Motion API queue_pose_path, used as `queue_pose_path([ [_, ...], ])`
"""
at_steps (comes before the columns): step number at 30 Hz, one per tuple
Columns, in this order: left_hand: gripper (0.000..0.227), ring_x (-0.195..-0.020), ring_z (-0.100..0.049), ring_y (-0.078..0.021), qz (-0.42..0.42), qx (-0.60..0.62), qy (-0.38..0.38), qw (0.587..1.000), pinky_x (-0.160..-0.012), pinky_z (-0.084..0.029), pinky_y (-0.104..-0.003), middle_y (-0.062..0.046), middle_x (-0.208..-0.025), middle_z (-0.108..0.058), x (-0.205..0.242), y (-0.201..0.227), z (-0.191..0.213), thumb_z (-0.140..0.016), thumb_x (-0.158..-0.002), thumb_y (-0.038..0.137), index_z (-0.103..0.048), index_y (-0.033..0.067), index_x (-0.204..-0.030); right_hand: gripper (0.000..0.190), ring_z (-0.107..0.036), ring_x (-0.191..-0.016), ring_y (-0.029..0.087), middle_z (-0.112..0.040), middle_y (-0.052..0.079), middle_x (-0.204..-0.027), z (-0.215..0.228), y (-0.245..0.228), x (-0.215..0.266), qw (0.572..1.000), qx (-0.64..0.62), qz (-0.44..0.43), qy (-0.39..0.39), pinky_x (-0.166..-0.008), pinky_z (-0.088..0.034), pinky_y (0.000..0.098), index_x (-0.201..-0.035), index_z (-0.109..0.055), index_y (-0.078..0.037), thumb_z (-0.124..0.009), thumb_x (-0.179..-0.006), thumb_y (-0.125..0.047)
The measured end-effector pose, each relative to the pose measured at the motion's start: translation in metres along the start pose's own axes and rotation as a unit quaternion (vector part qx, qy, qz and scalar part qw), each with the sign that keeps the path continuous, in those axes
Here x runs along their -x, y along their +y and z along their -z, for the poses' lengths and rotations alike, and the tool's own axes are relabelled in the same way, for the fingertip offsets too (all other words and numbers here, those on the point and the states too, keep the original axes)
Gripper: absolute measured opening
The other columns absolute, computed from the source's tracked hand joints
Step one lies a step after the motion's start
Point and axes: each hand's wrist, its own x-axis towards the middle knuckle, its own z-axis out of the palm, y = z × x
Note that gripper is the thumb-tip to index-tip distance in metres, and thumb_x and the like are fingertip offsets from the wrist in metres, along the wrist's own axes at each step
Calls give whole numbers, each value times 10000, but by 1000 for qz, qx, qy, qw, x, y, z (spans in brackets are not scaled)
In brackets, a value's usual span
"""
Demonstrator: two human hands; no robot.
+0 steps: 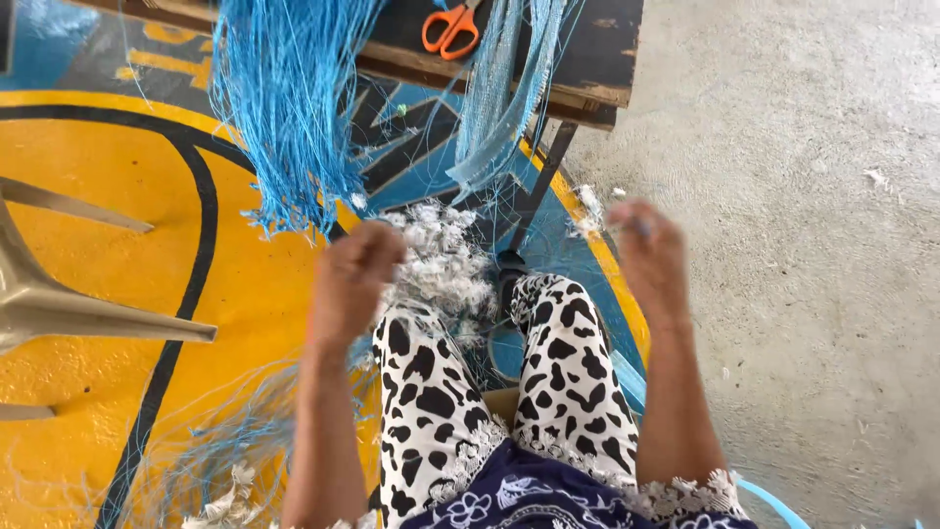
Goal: Knotting and weaving blue plastic strands and white decorative material together.
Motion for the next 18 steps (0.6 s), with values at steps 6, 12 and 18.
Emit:
queue_pose_path([
  [6,212,-722,-561,-78,-16,57,117,991,-662,-476,-236,-34,-855,-690,9,-15,47,-567,-1098,113,-651,56,-912,523,-322,-388,32,-382,-83,-497,44,14,-3,926,-343,-83,135,-352,-240,261,-1025,-660,-104,-427,-1083,-569],
  [12,88,-796,-589,-101,-54,-29,245,968,-679,-488,-267,-51,-960,-700,-3,-35,14,-660,-1027,23,-740,41,-997,406,-595,-680,47,-653,-50,-829,55,40,-12,972,30,-192,135,-522,-474,238,-1055,-661,-58,-654,-988,-459],
  [18,52,-586,-614,-36,107,162,29,980,-491,-522,-206,20,-767,-761,-18,15,-129,-761,-901,122,-798,94,-925,325,-449,-624,60,-486,-64,-756,-33,-45,14,917,-237,-253,-196,-516,-406,217,-1102,-593,-112,-462,-1046,-404],
])
